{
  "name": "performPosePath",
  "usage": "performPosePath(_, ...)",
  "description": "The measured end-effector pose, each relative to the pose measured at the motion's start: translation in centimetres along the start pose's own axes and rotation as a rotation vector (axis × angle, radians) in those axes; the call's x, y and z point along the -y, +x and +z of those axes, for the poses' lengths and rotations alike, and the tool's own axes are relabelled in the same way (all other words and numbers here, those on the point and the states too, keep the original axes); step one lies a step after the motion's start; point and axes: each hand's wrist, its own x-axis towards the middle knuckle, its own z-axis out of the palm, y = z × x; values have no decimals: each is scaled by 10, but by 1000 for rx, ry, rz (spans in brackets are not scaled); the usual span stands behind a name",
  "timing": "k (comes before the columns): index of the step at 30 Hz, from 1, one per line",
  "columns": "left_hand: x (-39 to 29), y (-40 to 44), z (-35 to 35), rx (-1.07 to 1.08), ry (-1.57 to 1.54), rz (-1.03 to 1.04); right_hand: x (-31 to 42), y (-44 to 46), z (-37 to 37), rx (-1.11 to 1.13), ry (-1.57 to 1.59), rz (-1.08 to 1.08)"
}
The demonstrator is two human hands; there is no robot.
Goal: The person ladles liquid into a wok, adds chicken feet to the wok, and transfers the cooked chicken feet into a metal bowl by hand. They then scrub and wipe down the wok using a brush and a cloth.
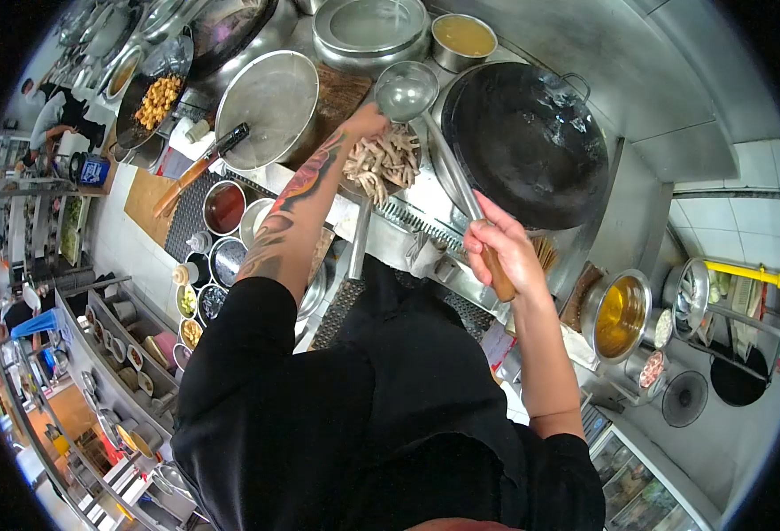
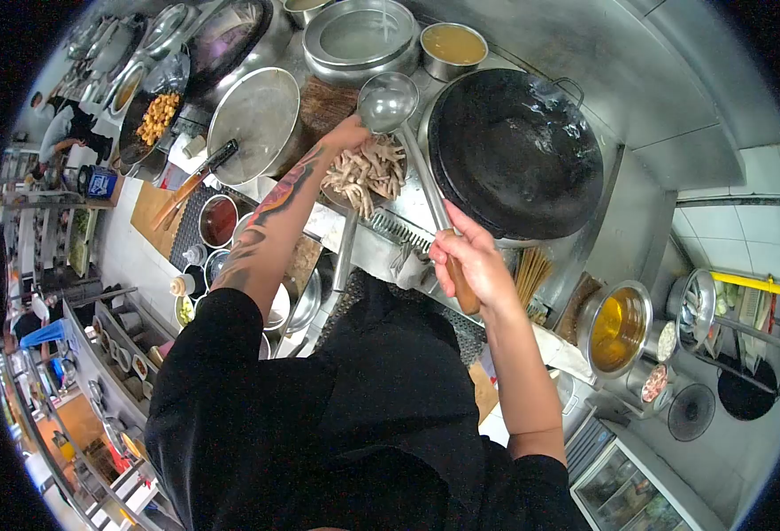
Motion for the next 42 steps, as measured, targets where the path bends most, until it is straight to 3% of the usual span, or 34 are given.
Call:
performPosePath(1,-8,-9,0,-3,1,0,-2,-1,3,3,0,-1)
performPosePath(3,-17,-25,7,-397,393,336,-6,-4,9,-29,-91,-26)
performPosePath(4,-18,-21,7,-397,394,334,-9,-5,9,-44,-107,-33)
performPosePath(6,-26,-19,6,-458,693,904,-13,-6,10,-27,-64,-42)
performPosePath(7,-28,-23,6,-457,692,901,-14,-6,10,-11,-21,-53)
performPosePath(9,-32,-34,4,-286,563,281,-15,-6,7,4,54,-48)
performPosePath(13,8,-19,-2,-362,720,388,-18,-6,0,29,174,-39)
performPosePath(15,21,-25,-13,-247,478,679,-20,-7,-4,31,161,-32)
performPosePath(16,20,-35,-16,-248,483,677,-22,-7,-5,35,148,-27)
performPosePath(18,22,-64,-15,-301,571,861,-26,-10,-8,29,109,-22)
performPosePath(21,22,-106,7,-272,835,844,-33,-13,-7,6,-5,-11)
performPosePath(28,19,-92,18,-269,1088,649,-53,-33,14,-87,-464,30)
performPosePath(29,9,-95,17,-271,1087,644,-54,-34,17,-125,-593,29)
performPosePath(31,-13,-98,18,-192,1093,318,-65,-28,7,-164,-741,-11)
performPosePath(33,-8,-89,21,-289,956,316,-77,-14,-8,-195,-845,-262)
performPosePath(34,-2,-83,22,-381,820,309,-72,-6,-5,-208,-732,-238)
performPosePath(35,6,-77,24,-389,817,308,-61,8,1,-203,-737,-241)
performPosePath(37,20,-64,26,-474,680,512,-31,52,11,-223,-640,-245)
performPosePath(41,16,-76,31,-509,611,444,23,216,4,-221,-878,-446)
performPosePath(42,15,-80,31,-477,539,403,41,244,18,-267,-986,-408)
